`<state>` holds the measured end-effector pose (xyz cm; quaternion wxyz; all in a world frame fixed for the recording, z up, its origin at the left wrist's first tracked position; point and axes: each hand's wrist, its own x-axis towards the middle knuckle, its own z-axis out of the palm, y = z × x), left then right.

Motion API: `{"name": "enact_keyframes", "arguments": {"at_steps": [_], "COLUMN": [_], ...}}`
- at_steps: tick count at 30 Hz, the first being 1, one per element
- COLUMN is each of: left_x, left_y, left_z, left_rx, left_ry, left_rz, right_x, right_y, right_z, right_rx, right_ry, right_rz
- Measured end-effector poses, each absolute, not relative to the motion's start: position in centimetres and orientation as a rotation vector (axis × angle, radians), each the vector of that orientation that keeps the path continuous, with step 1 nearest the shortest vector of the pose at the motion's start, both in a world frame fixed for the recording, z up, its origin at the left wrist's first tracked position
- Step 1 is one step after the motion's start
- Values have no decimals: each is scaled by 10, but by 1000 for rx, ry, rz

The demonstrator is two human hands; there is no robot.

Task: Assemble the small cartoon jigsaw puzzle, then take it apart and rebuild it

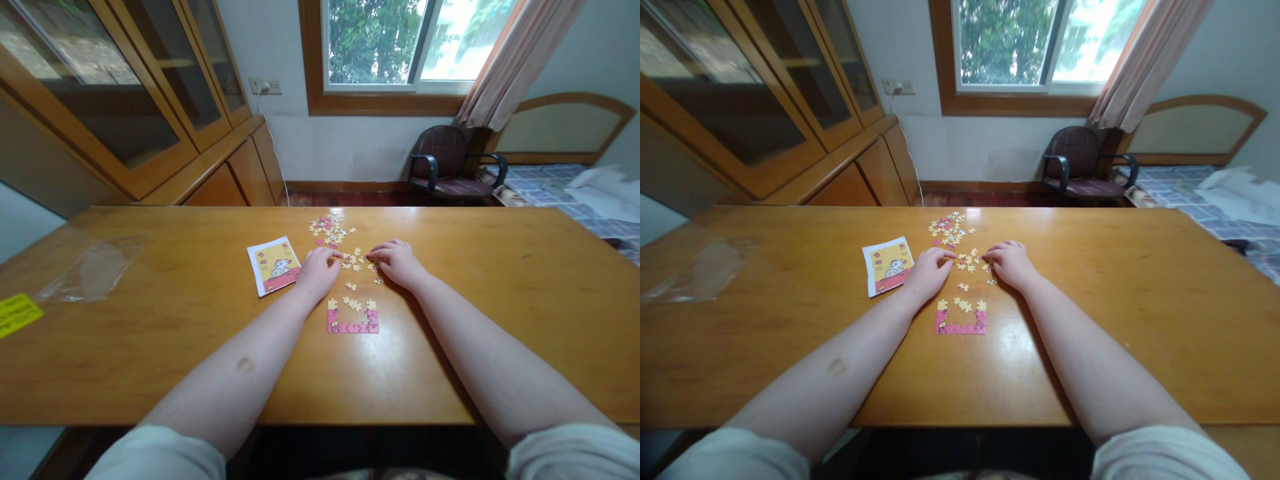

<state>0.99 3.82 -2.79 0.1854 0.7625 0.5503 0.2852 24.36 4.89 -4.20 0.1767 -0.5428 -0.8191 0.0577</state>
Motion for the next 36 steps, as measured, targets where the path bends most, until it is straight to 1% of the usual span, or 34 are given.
{"name": "enact_keyframes", "arguments": {"at_steps": [11,14,18,26,32,36], "left_x": [10,10,9,9,10,10], "left_y": [39,39,39,39,39,39], "left_z": [-28,-29,-30,-29,-28,-29], "left_rx": [2149,2142,2141,2147,2145,2162], "left_ry": [1553,1556,1555,1552,1551,1541], "left_rz": [789,792,796,800,799,806], "right_x": [246,248,249,250,252,250], "right_y": [51,52,52,54,54,54], "right_z": [-40,-42,-46,-45,-43,-43], "right_rx": [-1853,-1776,-1610,-1780,-1602,-1613], "right_ry": [-2062,-2041,-2200,-2094,-2179,-2195], "right_rz": [63,74,145,112,230,246]}}
